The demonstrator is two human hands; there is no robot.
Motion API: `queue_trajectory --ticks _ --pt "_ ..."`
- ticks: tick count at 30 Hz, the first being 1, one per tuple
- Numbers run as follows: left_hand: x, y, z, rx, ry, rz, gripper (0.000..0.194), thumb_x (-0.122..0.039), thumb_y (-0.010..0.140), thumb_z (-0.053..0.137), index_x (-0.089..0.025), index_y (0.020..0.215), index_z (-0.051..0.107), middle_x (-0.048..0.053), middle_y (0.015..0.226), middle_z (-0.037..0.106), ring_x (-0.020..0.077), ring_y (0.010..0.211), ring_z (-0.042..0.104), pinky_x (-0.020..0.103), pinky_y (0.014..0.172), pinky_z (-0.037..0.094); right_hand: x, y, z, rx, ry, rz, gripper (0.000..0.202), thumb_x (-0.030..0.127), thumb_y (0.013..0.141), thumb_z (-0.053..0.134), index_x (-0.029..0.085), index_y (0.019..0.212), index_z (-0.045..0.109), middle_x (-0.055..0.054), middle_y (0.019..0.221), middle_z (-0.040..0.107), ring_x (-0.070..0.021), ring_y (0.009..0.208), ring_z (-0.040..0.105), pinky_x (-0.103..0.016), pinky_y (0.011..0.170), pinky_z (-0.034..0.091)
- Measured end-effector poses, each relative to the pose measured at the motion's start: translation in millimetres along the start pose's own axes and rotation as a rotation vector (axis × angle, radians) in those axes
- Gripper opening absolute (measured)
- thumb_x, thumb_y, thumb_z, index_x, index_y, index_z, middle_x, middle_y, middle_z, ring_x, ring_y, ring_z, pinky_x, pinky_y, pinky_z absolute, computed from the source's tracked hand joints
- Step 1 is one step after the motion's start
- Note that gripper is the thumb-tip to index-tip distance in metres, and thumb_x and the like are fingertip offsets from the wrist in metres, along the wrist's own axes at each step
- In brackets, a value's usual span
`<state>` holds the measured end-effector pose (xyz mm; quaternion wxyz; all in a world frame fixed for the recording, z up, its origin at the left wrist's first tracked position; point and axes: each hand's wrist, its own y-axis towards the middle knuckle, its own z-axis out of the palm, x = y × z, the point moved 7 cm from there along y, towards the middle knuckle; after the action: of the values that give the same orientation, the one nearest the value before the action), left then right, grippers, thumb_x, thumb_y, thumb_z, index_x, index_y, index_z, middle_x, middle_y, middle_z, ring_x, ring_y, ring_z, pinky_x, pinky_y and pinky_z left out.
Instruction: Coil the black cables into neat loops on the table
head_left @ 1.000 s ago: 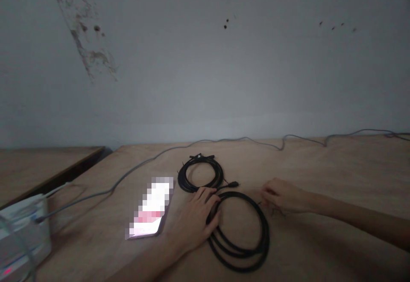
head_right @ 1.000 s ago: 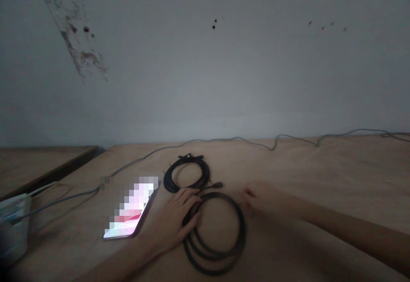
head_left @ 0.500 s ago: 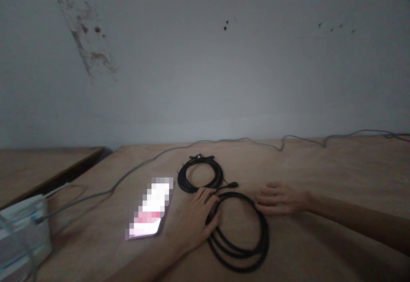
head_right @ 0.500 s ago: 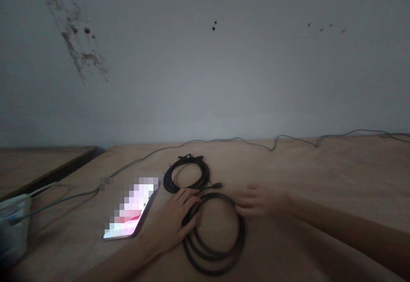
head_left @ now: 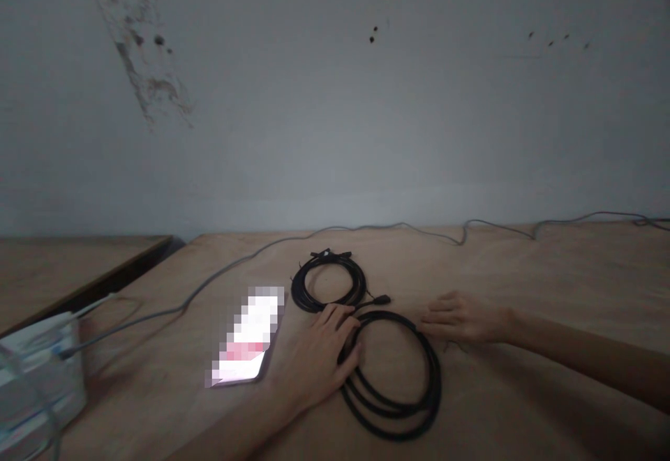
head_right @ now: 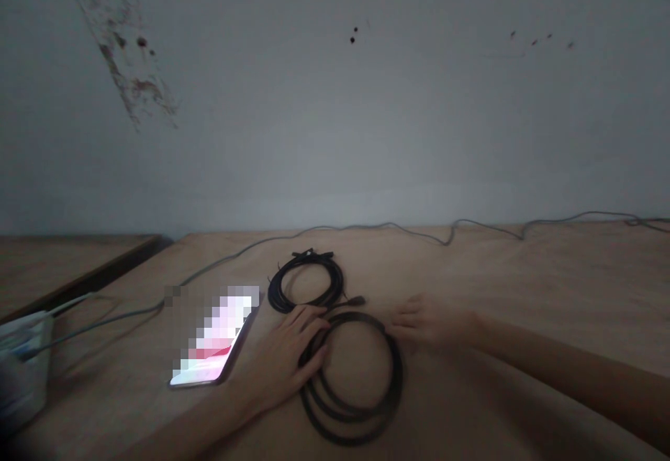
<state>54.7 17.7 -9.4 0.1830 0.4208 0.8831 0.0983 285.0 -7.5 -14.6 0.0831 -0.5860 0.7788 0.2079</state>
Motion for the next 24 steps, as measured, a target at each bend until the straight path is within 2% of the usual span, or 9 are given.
queue_trajectory --ticks 3,6,9,12,13,18,21,24 --pt "0.1 0.5 0.0 0.009 0.013 -0.008 0.024 -0.027 0.097 0.055 -0.021 0.119 0.062 0.012 0.135 0.058 0.0315 0.128 0.051 0.053 0.109 0.045 -6.0 7.4 3.6 0.094 0.145 0.161 0.033 0.018 0.106 0.039 0.015 0.119 0.069 -0.011 0.094 0.076 -0.0195 0.081 0.069 -0.030 0.070 0.052" --pt "-0.5 0.9 -1.2 0.003 0.016 -0.007 0.024 -0.028 0.097 0.056 -0.021 0.118 0.063 0.012 0.134 0.059 0.0315 0.129 0.051 0.053 0.109 0.045 -17.4 12.3 10.2 0.175 0.359 0.486 0.030 0.023 0.102 0.045 0.018 0.104 0.074 -0.011 0.090 0.074 -0.0203 0.083 0.068 -0.030 0.074 0.051" --pt "-1.4 1.4 -1.8 -0.003 0.008 -0.003 0.024 -0.027 0.096 0.056 -0.021 0.118 0.063 0.012 0.134 0.059 0.0310 0.128 0.051 0.052 0.109 0.046 -23.7 14.4 12.9 0.196 0.476 0.747 0.024 0.024 0.095 0.053 0.018 0.089 0.076 -0.010 0.085 0.075 -0.0209 0.079 0.067 -0.030 0.073 0.050" --pt "-1.3 1.6 -1.3 -0.004 0.009 -0.007 0.024 -0.027 0.096 0.056 -0.022 0.118 0.062 0.012 0.133 0.059 0.0310 0.128 0.051 0.052 0.108 0.046 -30.1 6.8 22.7 0.233 0.700 1.058 0.015 0.024 0.084 0.063 0.017 0.076 0.075 -0.008 0.073 0.075 -0.0200 0.069 0.067 -0.027 0.064 0.049" --pt "-1.1 1.4 -1.1 -0.006 0.009 -0.005 0.024 -0.027 0.096 0.056 -0.022 0.118 0.062 0.012 0.133 0.059 0.0310 0.128 0.051 0.052 0.108 0.046 -30.8 5.1 26.1 0.247 0.766 1.121 0.015 0.023 0.082 0.064 0.017 0.074 0.074 -0.007 0.069 0.074 -0.0191 0.065 0.067 -0.025 0.059 0.049" --pt "0.1 -0.2 0.4 -0.019 -0.001 0.016 0.024 -0.027 0.097 0.055 -0.022 0.119 0.062 0.011 0.133 0.059 0.0305 0.127 0.051 0.052 0.108 0.046 -31.4 4.5 35.3 0.304 0.944 1.223 0.018 0.026 0.079 0.061 0.015 0.071 0.073 -0.005 0.060 0.074 -0.0161 0.049 0.067 -0.019 0.042 0.046" --pt "0.4 -0.5 0.0 -0.024 -0.010 0.016 0.023 -0.026 0.097 0.055 -0.022 0.118 0.062 0.011 0.134 0.059 0.0301 0.128 0.051 0.051 0.109 0.045 -32.1 1.9 35.5 0.303 0.976 1.235 0.018 0.030 0.077 0.065 0.015 0.069 0.072 -0.005 0.059 0.074 -0.0160 0.049 0.067 -0.019 0.041 0.046" --pt "-0.4 0.1 -0.9 -0.011 -0.008 0.003 0.023 -0.026 0.096 0.055 -0.022 0.118 0.062 0.012 0.134 0.059 0.0304 0.129 0.050 0.052 0.109 0.045 -33.7 -1.1 33.0 0.266 0.947 1.183 0.022 0.036 0.078 0.068 0.016 0.070 0.072 -0.006 0.061 0.075 -0.0169 0.053 0.068 -0.019 0.042 0.043"
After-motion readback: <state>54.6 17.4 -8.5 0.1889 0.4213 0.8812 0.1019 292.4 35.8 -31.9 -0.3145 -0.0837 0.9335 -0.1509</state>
